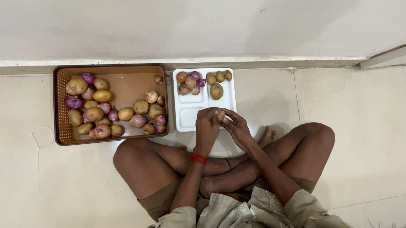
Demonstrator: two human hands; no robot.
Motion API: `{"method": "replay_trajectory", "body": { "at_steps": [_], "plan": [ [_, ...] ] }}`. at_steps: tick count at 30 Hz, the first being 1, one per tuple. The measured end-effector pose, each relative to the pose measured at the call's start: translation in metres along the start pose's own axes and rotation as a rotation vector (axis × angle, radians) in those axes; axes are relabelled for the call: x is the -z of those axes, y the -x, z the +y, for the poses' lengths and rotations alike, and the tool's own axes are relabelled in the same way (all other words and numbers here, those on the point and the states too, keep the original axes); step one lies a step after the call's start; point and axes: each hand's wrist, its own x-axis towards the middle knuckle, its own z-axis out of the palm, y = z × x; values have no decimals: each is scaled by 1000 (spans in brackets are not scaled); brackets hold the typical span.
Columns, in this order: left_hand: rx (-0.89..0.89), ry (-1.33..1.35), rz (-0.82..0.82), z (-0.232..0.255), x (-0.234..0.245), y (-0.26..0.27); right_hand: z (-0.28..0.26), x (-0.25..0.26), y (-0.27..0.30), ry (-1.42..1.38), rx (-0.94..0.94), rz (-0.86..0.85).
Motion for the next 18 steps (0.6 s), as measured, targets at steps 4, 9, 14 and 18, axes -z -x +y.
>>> {"method": "replay_trajectory", "body": {
  "at_steps": [4, 9, 14, 18],
  "plan": [
    [-257, -99, -10, 6, 3, 7, 2, 1, -2, -18, 14, 30],
    [-299, -89, 6, 12, 4, 6, -1, 3, -3, -53, 11, 31],
    [101, 186, 40, 9, 9, -8, -3, -1, 1, -177, 7, -46],
    [78, 186, 68, 8, 9, -2, -2, 2, -2, -399, -63, -6]
  ]
}}
